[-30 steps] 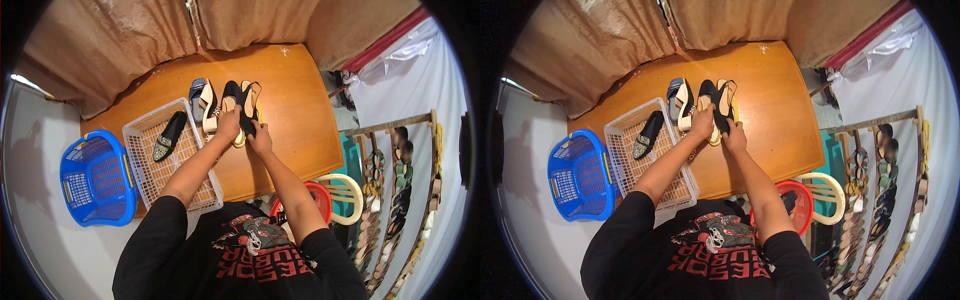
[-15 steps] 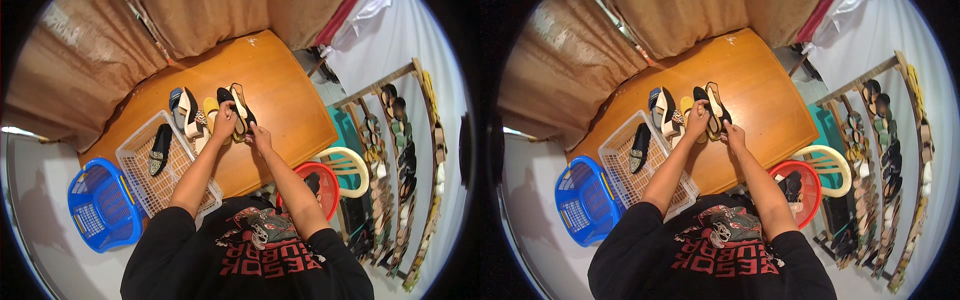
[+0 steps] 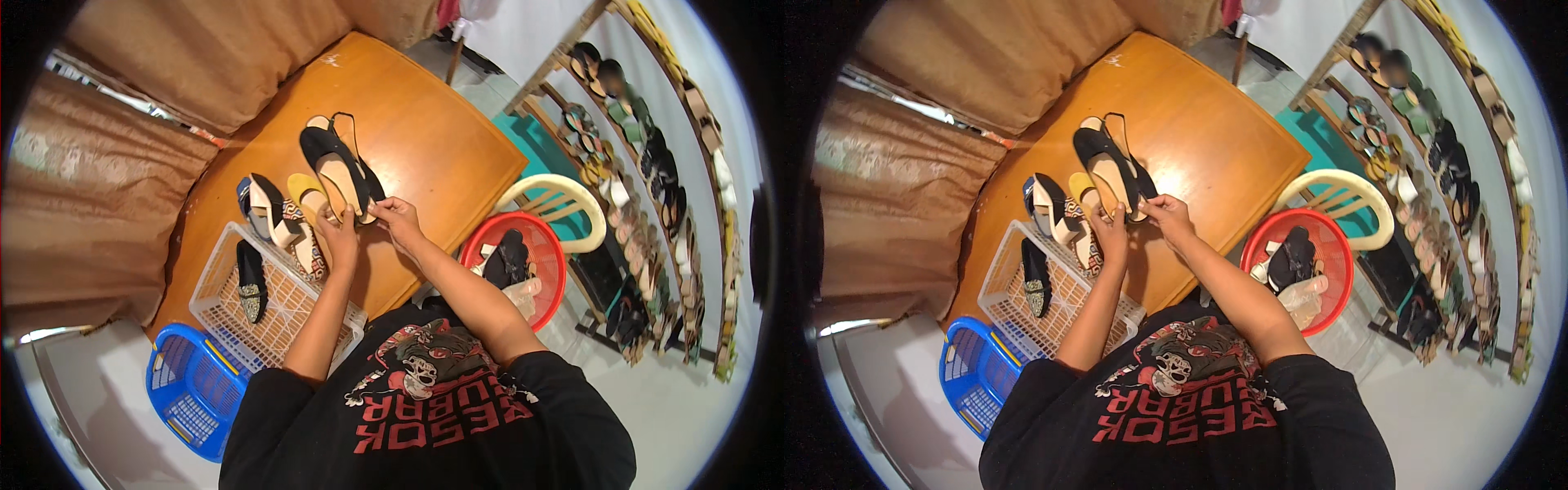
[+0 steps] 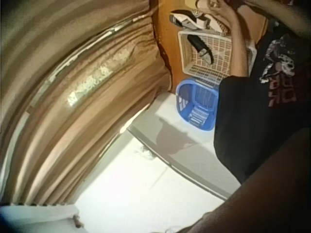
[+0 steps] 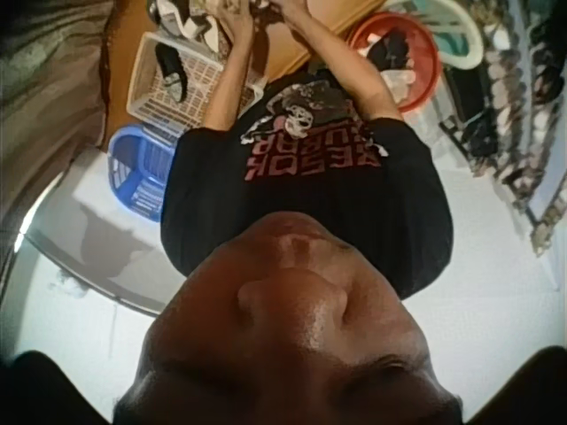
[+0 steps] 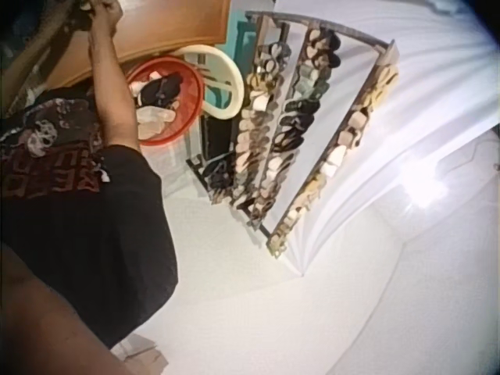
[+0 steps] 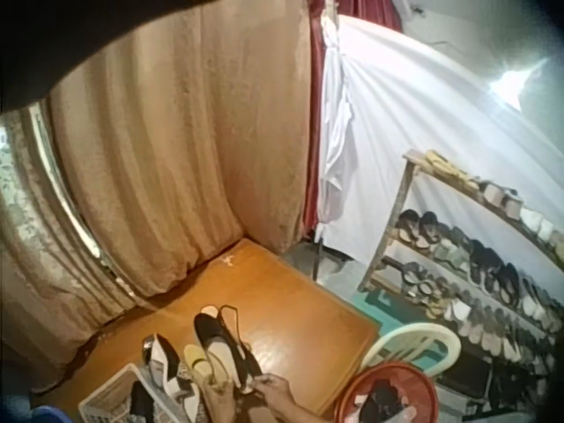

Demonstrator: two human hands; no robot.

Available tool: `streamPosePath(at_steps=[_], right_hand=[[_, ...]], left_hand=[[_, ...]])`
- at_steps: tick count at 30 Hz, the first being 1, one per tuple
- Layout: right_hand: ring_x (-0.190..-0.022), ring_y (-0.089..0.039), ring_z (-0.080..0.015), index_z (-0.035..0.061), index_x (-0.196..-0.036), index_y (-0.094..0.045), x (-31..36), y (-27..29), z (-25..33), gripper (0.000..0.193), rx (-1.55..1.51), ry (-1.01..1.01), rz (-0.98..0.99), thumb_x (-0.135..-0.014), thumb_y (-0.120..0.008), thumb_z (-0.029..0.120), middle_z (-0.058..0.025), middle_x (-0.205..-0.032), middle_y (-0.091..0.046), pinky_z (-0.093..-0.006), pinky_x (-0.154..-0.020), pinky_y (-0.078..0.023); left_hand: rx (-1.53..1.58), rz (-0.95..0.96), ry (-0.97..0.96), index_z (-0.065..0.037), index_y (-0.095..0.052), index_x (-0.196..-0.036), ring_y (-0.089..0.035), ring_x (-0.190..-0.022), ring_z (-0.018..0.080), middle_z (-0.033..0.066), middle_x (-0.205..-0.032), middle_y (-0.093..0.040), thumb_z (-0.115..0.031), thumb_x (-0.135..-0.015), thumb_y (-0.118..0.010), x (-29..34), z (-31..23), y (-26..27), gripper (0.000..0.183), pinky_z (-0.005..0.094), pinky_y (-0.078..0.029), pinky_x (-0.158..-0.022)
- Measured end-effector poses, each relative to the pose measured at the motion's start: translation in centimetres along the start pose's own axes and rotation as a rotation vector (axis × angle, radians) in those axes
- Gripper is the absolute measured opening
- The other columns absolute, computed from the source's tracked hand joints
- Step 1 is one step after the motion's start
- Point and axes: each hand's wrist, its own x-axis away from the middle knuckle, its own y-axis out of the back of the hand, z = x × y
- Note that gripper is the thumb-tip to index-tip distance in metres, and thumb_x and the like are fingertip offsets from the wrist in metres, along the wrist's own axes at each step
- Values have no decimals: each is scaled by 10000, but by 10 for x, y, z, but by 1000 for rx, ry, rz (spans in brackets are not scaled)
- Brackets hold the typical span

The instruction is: Organize pairs of shoes from a table and a bucket onto a multi-tier shoe rack.

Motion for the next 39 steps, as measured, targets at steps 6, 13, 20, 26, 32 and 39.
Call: streamPosePath(at_steps=[6, 13, 20, 26, 32, 39], right_hand=[[-760, -634, -101, 14, -938, -675, 50, 39, 16, 85, -23, 192, 77, -885, -710, 71, -28, -888, -688, -227, -729, -504], [-727, -603, -77, 20, -906, -728, 112, 137, 25, 183, -15, 237, -433, -892, -733, 203, 12, -830, -679, -219, -650, -467], [-690, -655, -141, -43, -947, -678, 221, 249, 11, 253, -129, 190, -851, -884, -740, 194, -88, -872, -693, -252, -659, -528], [-628, -664, -179, -51, -895, -659, 269, 332, -39, 268, -58, 14, -984, -855, -773, 188, -100, -796, -683, -246, -567, -526], [-600, -662, -182, -51, -874, -666, 239, 364, -45, 280, 18, -107, -952, -844, -783, 201, -103, -769, -692, -259, -538, -518], [-876, -683, -309, 7, -1217, -599, 195, 395, -22, 405, 0, -547, -675, -863, -701, 177, -150, -1189, -622, -325, -659, -550]], left_hand=[[207, 351, -191, 1, -460, -1274, -599, -735, 150, 66, -948, -610, -152, -990, -554, 47, 30, -23, 336, 265, -505, -603], [176, 840, -262, 22, -566, -1151, -624, -755, 118, 70, -955, -657, -61, -958, -560, 75, 30, -91, 210, 245, -503, -549], [122, 1081, 73, 22, -560, -1135, -632, -672, 127, 61, -876, -658, -70, -969, -560, 141, 32, -135, 190, 271, -523, -559], [-233, 1275, 355, 46, -575, -1097, -616, -538, 160, 95, -768, -655, -91, -958, -582, 183, 109, -140, 196, 299, -507, -479], [-307, 1154, 414, 50, -581, -1114, -614, -536, 175, 117, -804, -664, -80, -950, -583, 225, 137, -178, 209, 317, -504, -482], [-241, 916, 780, 1, -522, -1220, -652, -981, 325, 202, -1133, -626, -344, -975, -537, 222, 223, -246, 423, 514, -539, -725]])
